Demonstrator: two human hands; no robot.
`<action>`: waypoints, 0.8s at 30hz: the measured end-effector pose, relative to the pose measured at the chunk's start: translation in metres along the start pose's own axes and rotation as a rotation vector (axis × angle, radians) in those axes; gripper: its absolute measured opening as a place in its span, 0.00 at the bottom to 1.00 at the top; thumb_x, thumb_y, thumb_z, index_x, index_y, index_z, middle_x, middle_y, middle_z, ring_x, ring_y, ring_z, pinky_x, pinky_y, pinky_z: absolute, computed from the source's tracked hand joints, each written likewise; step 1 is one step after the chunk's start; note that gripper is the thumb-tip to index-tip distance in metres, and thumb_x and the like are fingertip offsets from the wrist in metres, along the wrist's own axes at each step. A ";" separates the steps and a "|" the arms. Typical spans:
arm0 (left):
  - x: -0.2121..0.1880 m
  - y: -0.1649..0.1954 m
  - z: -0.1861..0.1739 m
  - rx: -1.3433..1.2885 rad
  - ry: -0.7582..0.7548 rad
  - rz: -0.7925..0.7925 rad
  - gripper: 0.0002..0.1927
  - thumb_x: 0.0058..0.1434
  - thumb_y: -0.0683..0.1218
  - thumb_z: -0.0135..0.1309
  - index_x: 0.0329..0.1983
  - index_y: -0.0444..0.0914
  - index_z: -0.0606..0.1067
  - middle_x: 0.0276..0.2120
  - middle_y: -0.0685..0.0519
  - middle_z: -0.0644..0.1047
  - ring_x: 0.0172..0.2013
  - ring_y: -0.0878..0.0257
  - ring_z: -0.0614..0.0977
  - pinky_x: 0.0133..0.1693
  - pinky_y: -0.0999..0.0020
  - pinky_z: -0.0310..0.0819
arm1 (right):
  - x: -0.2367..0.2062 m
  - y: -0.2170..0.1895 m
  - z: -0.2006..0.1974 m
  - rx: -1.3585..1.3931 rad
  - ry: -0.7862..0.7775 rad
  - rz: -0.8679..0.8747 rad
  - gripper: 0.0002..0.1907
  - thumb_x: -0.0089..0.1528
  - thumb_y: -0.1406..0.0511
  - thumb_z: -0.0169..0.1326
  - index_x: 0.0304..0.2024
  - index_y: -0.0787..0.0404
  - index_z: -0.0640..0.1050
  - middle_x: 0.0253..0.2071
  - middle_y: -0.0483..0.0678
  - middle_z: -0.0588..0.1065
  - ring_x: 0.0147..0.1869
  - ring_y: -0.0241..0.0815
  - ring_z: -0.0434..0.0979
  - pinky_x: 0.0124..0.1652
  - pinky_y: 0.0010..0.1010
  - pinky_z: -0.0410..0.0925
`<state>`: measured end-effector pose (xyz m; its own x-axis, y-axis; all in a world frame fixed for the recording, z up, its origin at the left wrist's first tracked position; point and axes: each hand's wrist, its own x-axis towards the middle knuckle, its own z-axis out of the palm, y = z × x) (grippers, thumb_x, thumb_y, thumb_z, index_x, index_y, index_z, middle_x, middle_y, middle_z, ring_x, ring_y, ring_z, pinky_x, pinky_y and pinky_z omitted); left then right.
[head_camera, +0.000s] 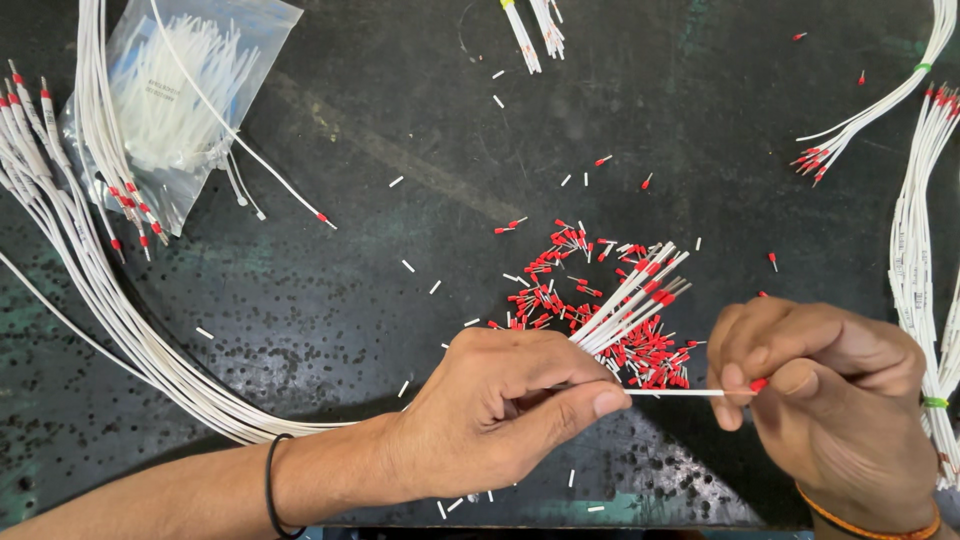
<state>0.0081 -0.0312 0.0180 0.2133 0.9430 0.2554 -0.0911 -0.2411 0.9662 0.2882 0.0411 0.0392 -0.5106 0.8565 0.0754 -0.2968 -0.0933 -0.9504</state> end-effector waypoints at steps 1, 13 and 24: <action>0.000 0.000 0.000 0.001 0.001 0.002 0.06 0.71 0.43 0.58 0.42 0.35 0.80 0.32 0.56 0.81 0.28 0.72 0.78 0.29 0.74 0.71 | 0.000 0.000 0.000 0.001 0.000 0.001 0.11 0.68 0.66 0.60 0.40 0.73 0.80 0.32 0.60 0.77 0.37 0.51 0.73 0.31 0.38 0.70; 0.000 0.000 -0.001 -0.003 0.001 0.000 0.06 0.71 0.43 0.58 0.43 0.35 0.80 0.29 0.57 0.79 0.26 0.73 0.75 0.27 0.75 0.68 | -0.001 -0.001 0.002 -0.038 -0.037 -0.035 0.13 0.68 0.67 0.61 0.38 0.75 0.80 0.32 0.60 0.78 0.34 0.50 0.74 0.34 0.37 0.70; 0.001 0.002 -0.003 0.000 0.032 0.018 0.06 0.72 0.43 0.57 0.42 0.35 0.80 0.25 0.56 0.76 0.24 0.72 0.74 0.27 0.73 0.67 | 0.003 -0.011 0.024 -0.753 0.062 -0.340 0.10 0.55 0.72 0.65 0.38 0.69 0.79 0.33 0.56 0.79 0.36 0.47 0.79 0.32 0.28 0.75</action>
<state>0.0058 -0.0297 0.0200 0.1804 0.9454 0.2713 -0.0950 -0.2578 0.9615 0.2709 0.0323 0.0567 -0.4385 0.8050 0.3997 0.2038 0.5223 -0.8281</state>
